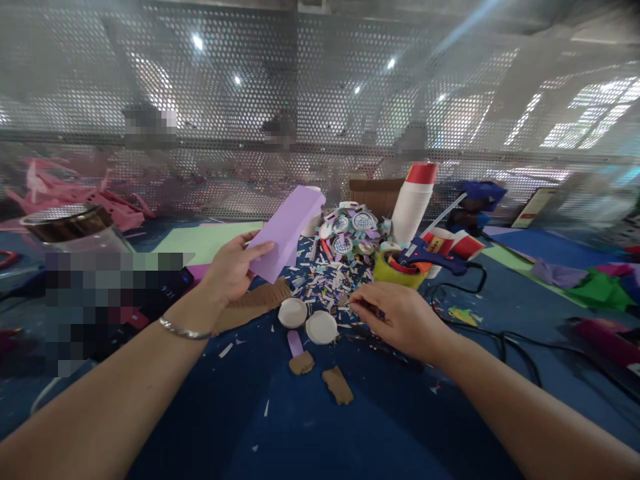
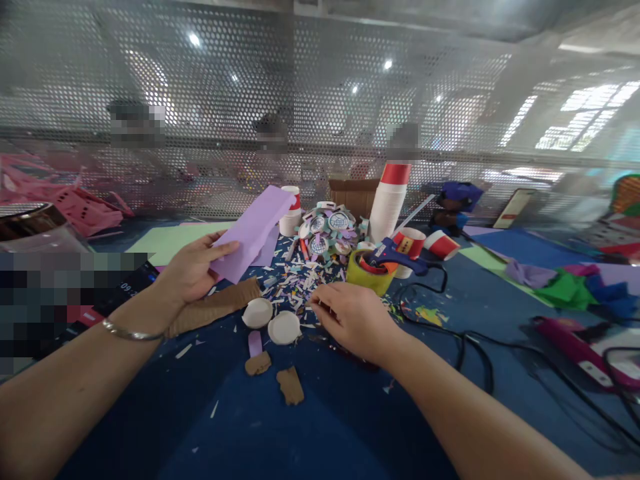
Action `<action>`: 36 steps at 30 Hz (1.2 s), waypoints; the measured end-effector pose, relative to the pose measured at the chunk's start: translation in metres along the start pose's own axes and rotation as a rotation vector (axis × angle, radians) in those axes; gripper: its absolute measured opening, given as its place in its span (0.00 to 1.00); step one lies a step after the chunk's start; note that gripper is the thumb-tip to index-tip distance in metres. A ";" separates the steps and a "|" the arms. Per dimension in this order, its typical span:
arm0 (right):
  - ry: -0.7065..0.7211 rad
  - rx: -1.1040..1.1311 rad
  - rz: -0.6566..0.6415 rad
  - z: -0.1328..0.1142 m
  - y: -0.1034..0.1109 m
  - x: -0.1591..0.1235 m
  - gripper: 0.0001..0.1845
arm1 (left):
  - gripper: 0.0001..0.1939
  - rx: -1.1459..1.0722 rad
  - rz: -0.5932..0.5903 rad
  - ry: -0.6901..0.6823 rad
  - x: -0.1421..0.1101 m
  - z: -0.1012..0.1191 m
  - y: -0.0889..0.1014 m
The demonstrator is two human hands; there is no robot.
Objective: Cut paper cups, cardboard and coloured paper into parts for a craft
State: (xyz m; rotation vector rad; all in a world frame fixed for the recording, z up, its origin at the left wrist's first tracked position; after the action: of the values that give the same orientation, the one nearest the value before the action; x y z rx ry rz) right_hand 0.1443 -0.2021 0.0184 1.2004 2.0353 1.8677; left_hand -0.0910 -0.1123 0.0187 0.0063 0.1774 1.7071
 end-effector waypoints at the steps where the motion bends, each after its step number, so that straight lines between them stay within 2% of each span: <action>1: -0.017 -0.008 -0.012 0.002 0.002 0.000 0.11 | 0.21 -0.047 -0.067 0.013 -0.007 0.002 -0.009; 4: -0.088 -0.038 -0.079 0.012 0.007 -0.003 0.10 | 0.17 -0.169 -0.187 0.050 -0.027 0.005 -0.030; 8: -0.191 -0.023 -0.255 0.024 0.006 -0.014 0.10 | 0.15 -0.425 -0.240 0.155 -0.040 -0.003 -0.044; 13: -0.242 0.046 -0.419 0.022 -0.004 -0.026 0.10 | 0.15 -0.439 -0.381 0.229 -0.049 -0.008 -0.059; 17: -0.215 0.070 -0.462 0.016 -0.011 -0.028 0.08 | 0.17 -0.472 -0.427 0.269 -0.054 -0.009 -0.062; 23: -0.177 0.047 -0.447 0.012 -0.011 -0.029 0.04 | 0.19 -0.466 -0.532 0.210 -0.055 -0.007 -0.071; 26: -0.165 0.001 -0.408 0.013 -0.006 -0.025 0.05 | 0.21 -0.461 -0.550 0.247 -0.056 -0.011 -0.074; 29: -0.163 -0.012 -0.374 0.017 -0.002 -0.022 0.07 | 0.18 -0.458 -0.567 0.296 -0.059 -0.014 -0.077; 32: -0.184 0.074 -0.272 0.019 0.005 -0.018 0.10 | 0.17 -0.489 -0.551 0.330 -0.060 -0.017 -0.078; 36: -0.236 0.296 -0.091 0.019 0.012 -0.017 0.12 | 0.19 -0.582 -0.490 0.371 -0.058 -0.019 -0.077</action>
State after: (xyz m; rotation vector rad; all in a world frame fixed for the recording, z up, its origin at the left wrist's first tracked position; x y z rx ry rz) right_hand 0.1721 -0.1989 0.0183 1.2965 2.2390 1.3455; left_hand -0.0089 -0.1618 -0.0038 -0.7313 -0.0494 1.2043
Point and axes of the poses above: each hand's wrist, its own x-axis towards the middle knuckle, its own y-axis out of the back of the hand, z = x × y, the point moved 9 cm from there along x, towards the middle knuckle, and after that the axes turned 13 degrees about y, right-handed, at the moved point
